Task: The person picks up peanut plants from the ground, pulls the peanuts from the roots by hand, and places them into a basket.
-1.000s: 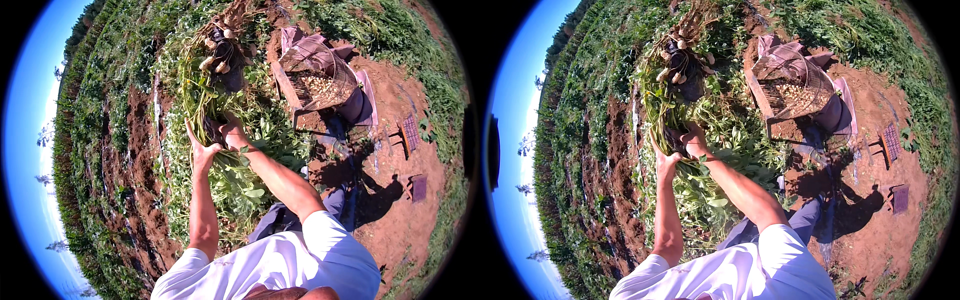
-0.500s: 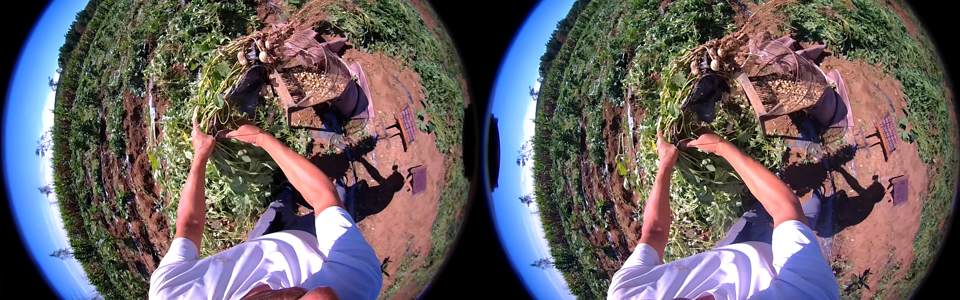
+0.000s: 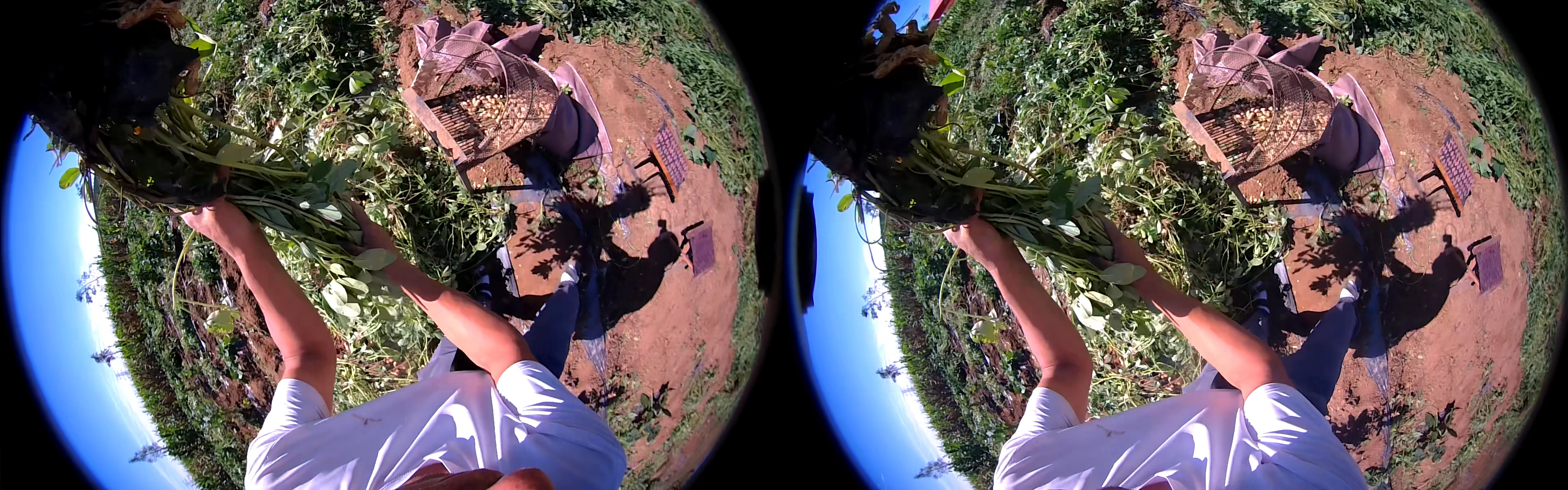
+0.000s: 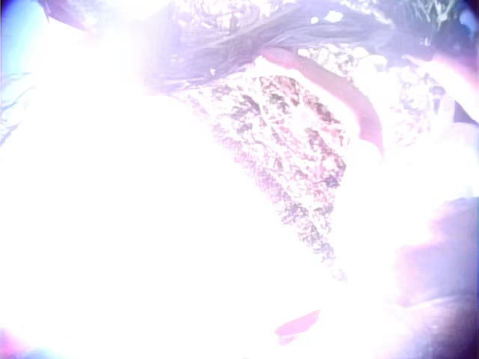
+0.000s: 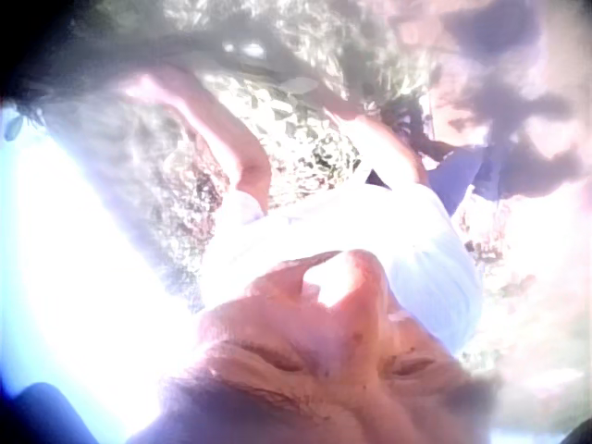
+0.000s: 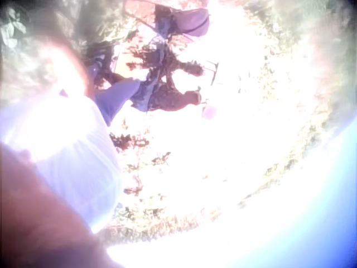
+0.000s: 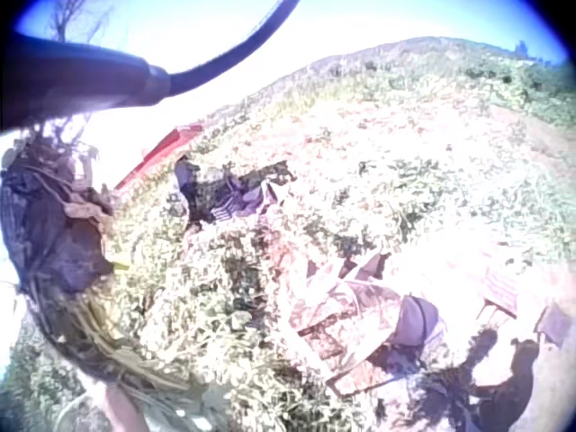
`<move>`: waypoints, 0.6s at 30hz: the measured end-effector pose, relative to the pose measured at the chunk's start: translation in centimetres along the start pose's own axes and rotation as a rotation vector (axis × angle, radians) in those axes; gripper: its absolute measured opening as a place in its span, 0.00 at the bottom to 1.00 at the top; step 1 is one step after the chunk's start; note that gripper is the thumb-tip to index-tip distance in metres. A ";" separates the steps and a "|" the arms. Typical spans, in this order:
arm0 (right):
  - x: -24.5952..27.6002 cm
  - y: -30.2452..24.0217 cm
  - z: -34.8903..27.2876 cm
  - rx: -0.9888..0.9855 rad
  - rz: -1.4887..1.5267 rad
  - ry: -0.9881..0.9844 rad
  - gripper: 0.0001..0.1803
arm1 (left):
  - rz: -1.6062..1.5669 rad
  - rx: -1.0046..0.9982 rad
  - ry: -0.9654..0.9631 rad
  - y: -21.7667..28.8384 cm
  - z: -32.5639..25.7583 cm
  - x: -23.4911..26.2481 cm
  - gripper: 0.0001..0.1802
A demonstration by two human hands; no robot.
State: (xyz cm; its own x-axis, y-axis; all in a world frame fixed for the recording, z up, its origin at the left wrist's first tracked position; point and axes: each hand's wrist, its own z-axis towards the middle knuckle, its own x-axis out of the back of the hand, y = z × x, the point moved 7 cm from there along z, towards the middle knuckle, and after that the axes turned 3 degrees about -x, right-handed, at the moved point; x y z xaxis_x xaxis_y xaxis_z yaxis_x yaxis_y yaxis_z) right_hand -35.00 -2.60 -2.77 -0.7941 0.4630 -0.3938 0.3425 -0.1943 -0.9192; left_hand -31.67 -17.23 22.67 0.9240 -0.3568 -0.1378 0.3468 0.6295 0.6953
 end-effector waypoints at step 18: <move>43.9 1.0 -61.2 -0.568 -0.170 1.526 0.21 | 0.981 -0.113 -0.826 -21.2 -9.9 -12.0 0.53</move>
State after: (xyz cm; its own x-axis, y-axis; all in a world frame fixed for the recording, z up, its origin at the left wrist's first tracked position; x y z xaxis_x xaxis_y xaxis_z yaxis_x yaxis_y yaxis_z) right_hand -38.78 70.49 -20.67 0.2452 0.8868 0.3917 0.7120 0.1095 -0.6936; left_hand -48.50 -19.46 2.60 0.4399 -0.0075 0.8980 -0.3680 0.9106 0.1879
